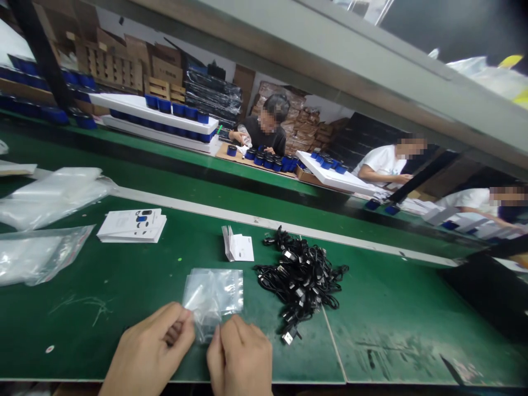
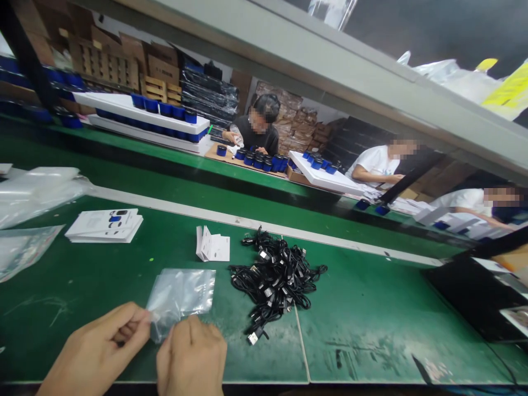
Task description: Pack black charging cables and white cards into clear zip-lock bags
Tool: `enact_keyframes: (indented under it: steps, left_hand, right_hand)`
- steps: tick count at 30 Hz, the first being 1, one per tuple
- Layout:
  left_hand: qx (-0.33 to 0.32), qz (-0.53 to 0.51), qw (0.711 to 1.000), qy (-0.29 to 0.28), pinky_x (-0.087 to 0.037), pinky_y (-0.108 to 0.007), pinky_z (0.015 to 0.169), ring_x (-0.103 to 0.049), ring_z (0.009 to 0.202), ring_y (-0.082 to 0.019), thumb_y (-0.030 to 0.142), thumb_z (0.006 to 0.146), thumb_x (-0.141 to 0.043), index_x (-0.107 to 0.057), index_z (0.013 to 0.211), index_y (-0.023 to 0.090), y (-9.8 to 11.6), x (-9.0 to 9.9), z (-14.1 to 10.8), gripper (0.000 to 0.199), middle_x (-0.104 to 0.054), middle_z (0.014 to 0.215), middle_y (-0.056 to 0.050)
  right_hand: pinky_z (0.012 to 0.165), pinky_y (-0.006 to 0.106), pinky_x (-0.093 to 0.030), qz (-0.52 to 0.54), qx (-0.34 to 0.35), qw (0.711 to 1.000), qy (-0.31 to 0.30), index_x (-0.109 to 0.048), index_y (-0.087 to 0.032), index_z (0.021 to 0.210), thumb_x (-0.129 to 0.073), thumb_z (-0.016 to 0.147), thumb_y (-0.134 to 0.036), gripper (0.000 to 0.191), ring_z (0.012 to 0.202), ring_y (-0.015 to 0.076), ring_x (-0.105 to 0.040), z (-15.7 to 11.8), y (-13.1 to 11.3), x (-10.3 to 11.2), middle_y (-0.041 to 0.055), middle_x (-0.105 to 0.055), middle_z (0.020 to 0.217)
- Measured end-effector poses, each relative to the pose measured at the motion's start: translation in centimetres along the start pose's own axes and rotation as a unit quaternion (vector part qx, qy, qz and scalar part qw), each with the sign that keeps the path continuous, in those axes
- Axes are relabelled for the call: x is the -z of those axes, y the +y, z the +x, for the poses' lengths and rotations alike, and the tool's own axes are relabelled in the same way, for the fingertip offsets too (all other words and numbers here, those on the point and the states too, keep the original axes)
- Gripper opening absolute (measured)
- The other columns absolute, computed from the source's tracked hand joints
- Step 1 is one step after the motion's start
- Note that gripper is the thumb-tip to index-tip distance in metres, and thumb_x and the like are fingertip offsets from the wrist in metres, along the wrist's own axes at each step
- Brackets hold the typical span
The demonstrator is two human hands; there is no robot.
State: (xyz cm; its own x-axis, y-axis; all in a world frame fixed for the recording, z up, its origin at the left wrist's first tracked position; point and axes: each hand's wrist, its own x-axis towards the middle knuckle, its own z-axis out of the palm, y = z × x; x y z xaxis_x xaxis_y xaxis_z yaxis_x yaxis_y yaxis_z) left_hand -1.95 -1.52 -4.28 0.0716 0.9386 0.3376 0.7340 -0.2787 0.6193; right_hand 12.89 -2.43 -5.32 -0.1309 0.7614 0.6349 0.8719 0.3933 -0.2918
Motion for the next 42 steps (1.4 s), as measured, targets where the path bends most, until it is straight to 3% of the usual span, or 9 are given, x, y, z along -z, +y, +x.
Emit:
enact_keyframes:
  steps: [6,11,13,16,20,24,32,36,42]
  left_hand:
    - [-0.046,0.033,0.998,0.024,-0.04,-0.01,0.043,-0.052,0.037,-0.004,0.023,0.079,-0.049,-0.048,0.056,0.022,-0.1,-0.1,0.0,0.023,-0.053,0.046,0.009]
    - [0.015,0.013,1.0,0.016,-0.041,-0.011,0.043,-0.052,0.038,-0.005,0.027,0.078,-0.047,-0.049,0.056,0.023,-1.8,-0.9,0.3,0.022,-0.052,0.045,0.009]
    - [0.056,-0.011,0.998,-0.007,-0.042,-0.012,0.042,-0.053,0.039,-0.007,0.032,0.078,-0.047,-0.049,0.056,0.023,-2.3,-0.9,0.6,0.024,-0.052,0.045,0.008]
    - [0.093,-0.025,0.995,-0.039,-0.042,-0.014,0.043,-0.054,0.041,-0.008,0.037,0.077,-0.046,-0.05,0.057,0.023,-2.5,-0.9,0.7,0.025,-0.052,0.046,0.007]
    - [0.108,-0.031,0.993,-0.041,-0.043,-0.016,0.045,-0.054,0.042,-0.009,0.039,0.077,-0.045,-0.05,0.056,0.023,-2.5,-0.8,0.5,0.026,-0.053,0.047,0.007]
    - [0.107,-0.029,0.993,-0.04,-0.043,-0.016,0.045,-0.053,0.042,-0.009,0.04,0.077,-0.045,-0.049,0.056,0.023,-2.4,-0.7,0.3,0.027,-0.052,0.047,0.007]
    - [0.116,-0.03,0.992,-0.048,-0.042,-0.018,0.047,-0.054,0.044,-0.01,0.041,0.078,-0.044,-0.047,0.058,0.023,-2.3,-0.7,0.3,0.027,-0.053,0.048,0.007]
    - [0.158,-0.066,0.984,-0.039,-0.042,-0.02,0.05,-0.053,0.045,-0.011,0.045,0.078,-0.047,-0.048,0.059,0.024,-2.1,-0.7,0.1,0.029,-0.054,0.049,0.006]
    - [0.3,-0.32,0.899,-0.001,-0.051,-0.023,0.054,-0.064,0.051,-0.014,0.059,0.073,-0.056,-0.051,0.067,0.023,-2.1,-0.8,0.6,0.037,-0.066,0.056,0.003]
  right_hand:
    - [0.05,0.028,-0.025,0.051,-0.068,0.983,-0.165,-0.053,-0.021,0.07,-0.045,0.083,-0.018,0.016,0.052,0.0168,-0.056,1.2,0.5,0.4,0.0003,-0.06,0.062]
    - [0.057,0.023,-0.038,0.088,-0.06,0.96,-0.259,-0.058,-0.021,0.072,-0.052,0.084,-0.018,0.013,0.063,0.0151,-0.06,4.5,2.2,2.4,-0.002,-0.063,0.068]
    - [0.071,0.024,-0.044,0.086,-0.058,0.964,-0.244,-0.062,-0.02,0.094,-0.051,0.086,-0.019,0.013,0.08,0.0169,-0.062,6.2,3.2,2.6,0.0018,-0.067,0.085]
    - [0.088,0.031,-0.044,0.027,-0.069,0.973,-0.218,-0.05,-0.008,0.125,-0.046,0.084,-0.013,0.041,0.104,0.0223,-0.058,8.4,4.5,1.3,0.0129,-0.064,0.112]
    - [0.087,0.036,-0.045,-0.006,-0.063,0.967,-0.246,-0.035,-0.001,0.139,-0.049,0.078,-0.008,0.063,0.104,0.0274,-0.06,9.9,4.8,-1.5,0.0179,-0.064,0.114]
    - [0.075,0.036,-0.047,-0.041,-0.092,0.959,-0.265,-0.041,-0.004,0.137,-0.046,0.079,-0.006,0.058,0.08,0.0268,-0.069,10.2,4.9,-2.5,0.014,-0.073,0.093]
    - [0.073,0.031,-0.048,-0.033,-0.097,0.961,-0.256,-0.041,-0.012,0.138,-0.053,0.078,-0.014,0.061,0.085,0.0253,-0.069,9.8,5.3,-1.9,0.0094,-0.073,0.099]
    - [0.071,0.035,-0.048,-0.025,-0.126,0.967,-0.218,-0.063,-0.013,0.116,-0.05,0.081,-0.01,0.038,0.074,0.0275,-0.07,10.3,5.5,-1.9,0.0113,-0.074,0.078]
    - [0.088,0.029,-0.046,0.085,-0.131,0.982,-0.104,-0.07,-0.021,0.098,-0.045,0.09,-0.017,0.027,0.104,0.0189,-0.061,8.1,4.1,2.1,0.0094,-0.067,0.109]
